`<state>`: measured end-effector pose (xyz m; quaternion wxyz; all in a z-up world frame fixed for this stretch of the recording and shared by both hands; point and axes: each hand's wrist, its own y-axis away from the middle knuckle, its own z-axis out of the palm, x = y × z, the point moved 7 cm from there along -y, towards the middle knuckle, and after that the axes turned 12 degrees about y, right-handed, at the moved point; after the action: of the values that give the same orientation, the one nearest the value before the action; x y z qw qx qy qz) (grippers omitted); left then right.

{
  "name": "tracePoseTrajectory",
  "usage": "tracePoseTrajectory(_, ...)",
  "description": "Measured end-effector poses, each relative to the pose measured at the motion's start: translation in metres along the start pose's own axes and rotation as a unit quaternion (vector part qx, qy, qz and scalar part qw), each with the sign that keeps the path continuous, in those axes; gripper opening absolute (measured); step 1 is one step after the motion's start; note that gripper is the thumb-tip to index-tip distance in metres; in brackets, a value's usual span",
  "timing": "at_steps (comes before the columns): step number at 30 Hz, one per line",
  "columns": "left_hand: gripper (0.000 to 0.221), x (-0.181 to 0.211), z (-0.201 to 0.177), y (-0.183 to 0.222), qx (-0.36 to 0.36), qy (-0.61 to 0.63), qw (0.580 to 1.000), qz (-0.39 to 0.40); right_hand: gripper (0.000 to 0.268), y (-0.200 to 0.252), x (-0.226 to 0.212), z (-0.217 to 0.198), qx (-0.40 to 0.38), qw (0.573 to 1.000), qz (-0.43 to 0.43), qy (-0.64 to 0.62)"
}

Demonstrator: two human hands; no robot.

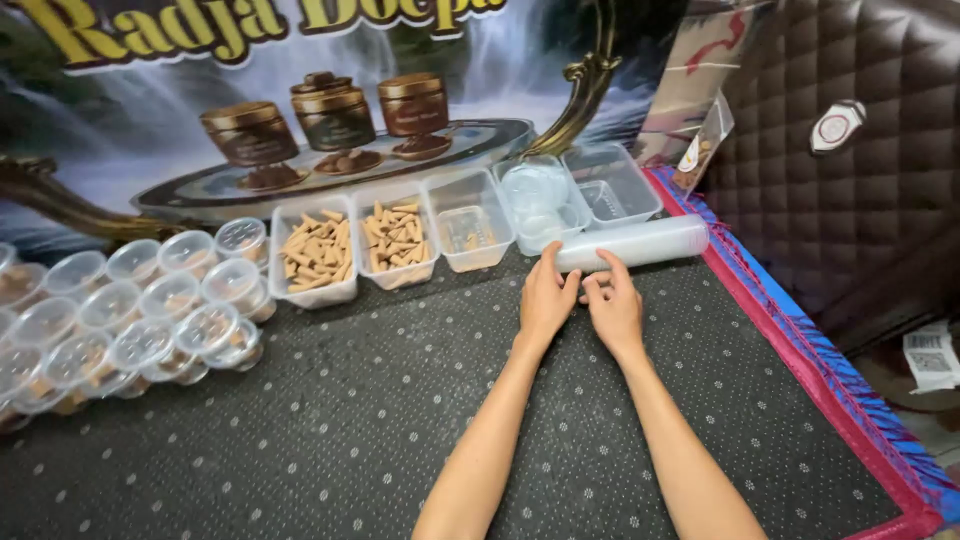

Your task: Packing incense cones into small plastic containers for retail or storage.

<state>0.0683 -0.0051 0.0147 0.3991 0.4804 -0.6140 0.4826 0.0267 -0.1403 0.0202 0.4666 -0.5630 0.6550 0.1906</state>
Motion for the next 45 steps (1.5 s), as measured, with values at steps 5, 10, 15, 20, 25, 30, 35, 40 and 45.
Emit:
tracePoseTrajectory(5, 0.064, -0.004, 0.003, 0.000, -0.009, -0.013, 1.000, -0.009, 0.048, 0.000, 0.002, 0.004, -0.005, 1.000, 0.006, 0.021)
tracePoseTrajectory(10, 0.070, -0.012, 0.006, -0.004, -0.023, -0.017, 0.999, -0.044, 0.048, 0.000, 0.005, 0.005, -0.014, 0.999, 0.006, 0.036)
tracePoseTrajectory(15, 0.060, -0.025, 0.008, -0.013, 0.009, -0.028, 0.999, -0.034, 0.047, -0.001, -0.002, 0.005, -0.014, 0.999, 0.000, 0.032)
tracePoseTrajectory(20, 0.056, -0.030, 0.005, -0.014, 0.027, -0.011, 0.999, -0.020, 0.048, 0.000, -0.001, 0.006, -0.018, 0.999, 0.000, 0.034)
tracePoseTrajectory(25, 0.054, -0.030, 0.004, -0.014, 0.032, -0.007, 0.999, -0.010, 0.049, 0.000, 0.000, 0.005, -0.016, 0.999, -0.003, 0.034)
tracePoseTrajectory(30, 0.055, -0.028, 0.002, -0.015, 0.028, 0.003, 1.000, -0.009, 0.051, 0.000, 0.000, 0.005, -0.018, 0.999, -0.003, 0.031)
tracePoseTrajectory(35, 0.052, -0.022, -0.014, -0.006, 0.022, -0.022, 0.999, -0.008, 0.051, -0.002, 0.008, 0.006, -0.014, 1.000, -0.005, 0.020)
tracePoseTrajectory(40, 0.052, 0.000, -0.060, 0.013, 0.011, -0.064, 0.998, -0.021, 0.053, -0.001, 0.005, 0.006, -0.017, 1.000, -0.008, 0.023)
tracePoseTrajectory(45, 0.054, -0.010, -0.117, 0.035, 0.014, -0.143, 0.988, -0.052, 0.056, 0.007, -0.015, 0.012, -0.041, 0.998, -0.017, 0.053)
